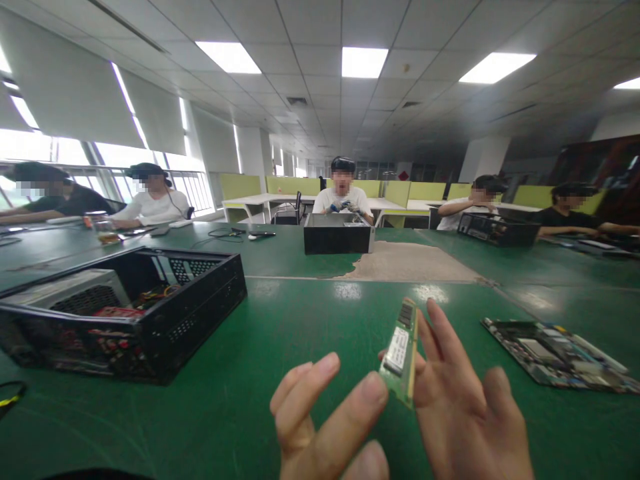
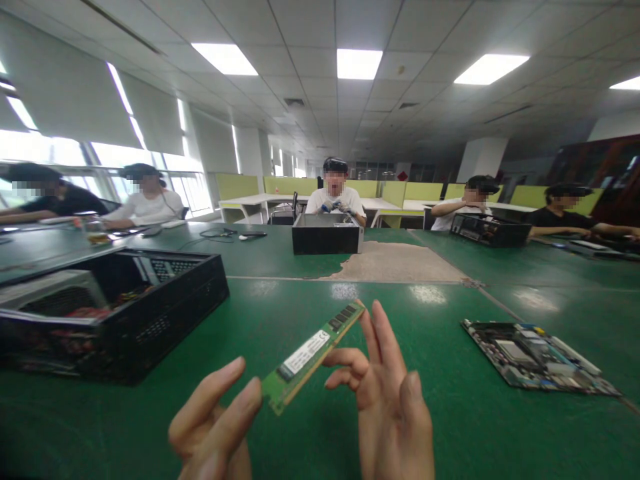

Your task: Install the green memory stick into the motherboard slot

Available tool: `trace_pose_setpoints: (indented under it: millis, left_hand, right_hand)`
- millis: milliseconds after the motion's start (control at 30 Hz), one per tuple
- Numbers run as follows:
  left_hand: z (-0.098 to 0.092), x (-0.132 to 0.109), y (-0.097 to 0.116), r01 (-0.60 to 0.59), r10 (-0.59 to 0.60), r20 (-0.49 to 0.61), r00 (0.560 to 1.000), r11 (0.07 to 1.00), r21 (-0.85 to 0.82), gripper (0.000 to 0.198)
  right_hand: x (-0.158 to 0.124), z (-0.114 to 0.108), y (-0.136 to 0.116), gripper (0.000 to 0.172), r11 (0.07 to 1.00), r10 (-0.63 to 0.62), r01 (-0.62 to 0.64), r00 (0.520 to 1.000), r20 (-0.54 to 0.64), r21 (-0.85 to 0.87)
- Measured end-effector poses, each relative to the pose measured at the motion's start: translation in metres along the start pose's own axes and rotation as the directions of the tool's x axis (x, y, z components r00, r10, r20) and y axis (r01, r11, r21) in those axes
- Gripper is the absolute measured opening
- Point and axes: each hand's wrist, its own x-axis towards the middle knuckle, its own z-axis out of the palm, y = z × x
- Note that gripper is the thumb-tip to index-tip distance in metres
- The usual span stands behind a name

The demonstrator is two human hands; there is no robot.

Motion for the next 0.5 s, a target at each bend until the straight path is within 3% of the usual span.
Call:
trace_pose_setpoints:
  millis: [167, 300, 500]
  left_hand:
    - [-0.009, -0.004, -0.017, 0.024, -0.018, 0.079, 0.997, 0.997, -0.069, 0.035]
    - [-0.004, -0.002, -0.019, -0.02, 0.02, -0.014, 1.0, 0.998, -0.065, 0.035]
    - [0.003, 0.004, -0.028, -0.039, 0.035, -0.058, 0.998, 0.997, -0.064, 0.058]
  right_hand:
    - [0.0, 0.003, 0.003, 0.065, 0.993, -0.106, 0.105, 0.994, -0.025, -0.049]
    - [-0.001, 0.0, 0.008, 0.062, 0.966, -0.218, 0.215, 0.976, -0.002, -0.14]
    - [-0.003, -0.003, 0.01, 0.062, 0.932, -0.295, 0.296, 0.955, 0.038, -0.209]
